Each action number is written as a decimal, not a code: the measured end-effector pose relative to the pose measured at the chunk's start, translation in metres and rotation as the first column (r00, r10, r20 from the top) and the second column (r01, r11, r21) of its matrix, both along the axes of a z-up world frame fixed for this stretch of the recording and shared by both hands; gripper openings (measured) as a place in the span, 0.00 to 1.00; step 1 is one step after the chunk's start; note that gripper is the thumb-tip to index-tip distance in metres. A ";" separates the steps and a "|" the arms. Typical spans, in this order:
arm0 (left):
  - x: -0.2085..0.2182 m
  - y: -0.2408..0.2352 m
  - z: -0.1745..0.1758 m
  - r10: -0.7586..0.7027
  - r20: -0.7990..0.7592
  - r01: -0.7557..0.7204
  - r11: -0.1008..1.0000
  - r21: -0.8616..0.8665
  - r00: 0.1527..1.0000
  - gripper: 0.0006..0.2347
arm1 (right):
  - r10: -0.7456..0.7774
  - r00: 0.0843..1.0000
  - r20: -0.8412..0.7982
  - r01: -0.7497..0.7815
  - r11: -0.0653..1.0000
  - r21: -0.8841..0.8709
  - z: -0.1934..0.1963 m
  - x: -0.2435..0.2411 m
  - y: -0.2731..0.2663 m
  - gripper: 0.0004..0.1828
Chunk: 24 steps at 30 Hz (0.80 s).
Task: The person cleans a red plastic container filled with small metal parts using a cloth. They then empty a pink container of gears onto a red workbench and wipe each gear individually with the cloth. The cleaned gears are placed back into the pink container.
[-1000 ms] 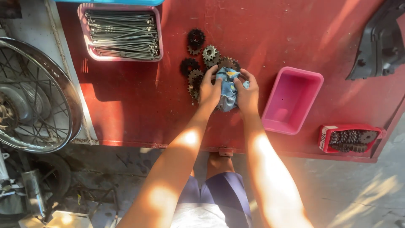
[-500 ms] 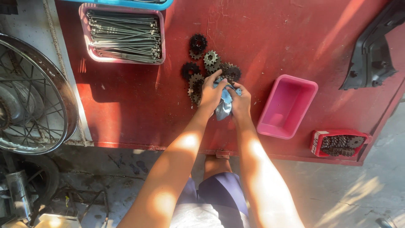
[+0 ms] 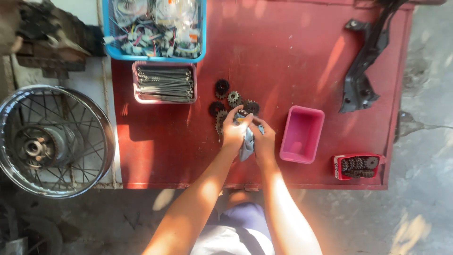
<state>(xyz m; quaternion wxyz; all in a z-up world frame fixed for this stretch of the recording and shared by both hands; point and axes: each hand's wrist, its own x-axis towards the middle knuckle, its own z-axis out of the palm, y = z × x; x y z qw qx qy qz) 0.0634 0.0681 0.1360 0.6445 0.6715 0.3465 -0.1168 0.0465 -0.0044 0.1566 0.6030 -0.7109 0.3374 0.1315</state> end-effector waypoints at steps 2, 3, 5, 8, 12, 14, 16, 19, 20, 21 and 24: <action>-0.001 0.007 0.033 0.046 0.040 -0.046 0.999 0.005 0.998 0.23 | -0.045 0.997 0.060 0.044 0.999 0.012 0.018 -0.010 0.010 0.18; -0.001 0.011 0.049 0.100 0.059 -0.101 0.995 0.012 0.993 0.23 | -0.082 0.992 0.099 0.080 0.996 0.030 0.027 -0.015 0.016 0.21; -0.005 0.021 0.047 0.105 0.098 -0.108 0.994 0.032 0.990 0.24 | -0.103 0.990 0.097 0.095 0.992 0.078 0.057 -0.025 0.033 0.23; -0.010 0.033 0.095 0.116 0.123 -0.118 0.993 0.004 0.986 0.25 | -0.197 0.980 0.033 0.179 0.940 0.291 0.083 -0.045 0.044 0.32; -0.023 0.054 0.105 0.131 0.308 -0.143 0.990 0.015 0.942 0.23 | 0.146 0.959 0.245 -0.156 0.987 0.024 0.153 -0.062 0.060 0.10; -0.029 0.067 0.137 0.124 0.339 -0.126 0.992 -0.017 0.933 0.22 | 0.185 0.953 0.240 -0.175 0.983 -0.064 0.136 -0.064 0.057 0.04; -0.031 0.077 0.148 0.125 0.367 -0.118 0.992 -0.043 0.922 0.22 | 0.230 0.946 0.229 -0.199 0.969 -0.148 0.132 -0.057 0.055 0.03; -0.024 0.086 0.147 0.230 0.413 -0.142 0.962 -0.233 0.881 0.23 | 0.151 0.984 0.091 -0.109 0.926 -0.360 0.162 -0.041 0.054 0.08; -0.023 0.090 0.156 0.262 0.443 -0.136 0.946 -0.295 0.857 0.23 | 0.081 0.960 0.267 0.004 0.953 -0.302 0.179 -0.038 0.056 0.13; -0.022 0.093 0.164 0.295 0.470 -0.127 0.926 -0.356 0.832 0.22 | 0.000 0.903 0.430 0.106 0.969 -0.222 0.196 -0.036 0.058 0.19; -0.026 0.104 0.178 0.144 0.560 0.071 0.936 -0.344 0.816 0.22 | 0.111 0.790 0.603 0.101 0.947 -0.305 0.200 -0.032 0.056 0.19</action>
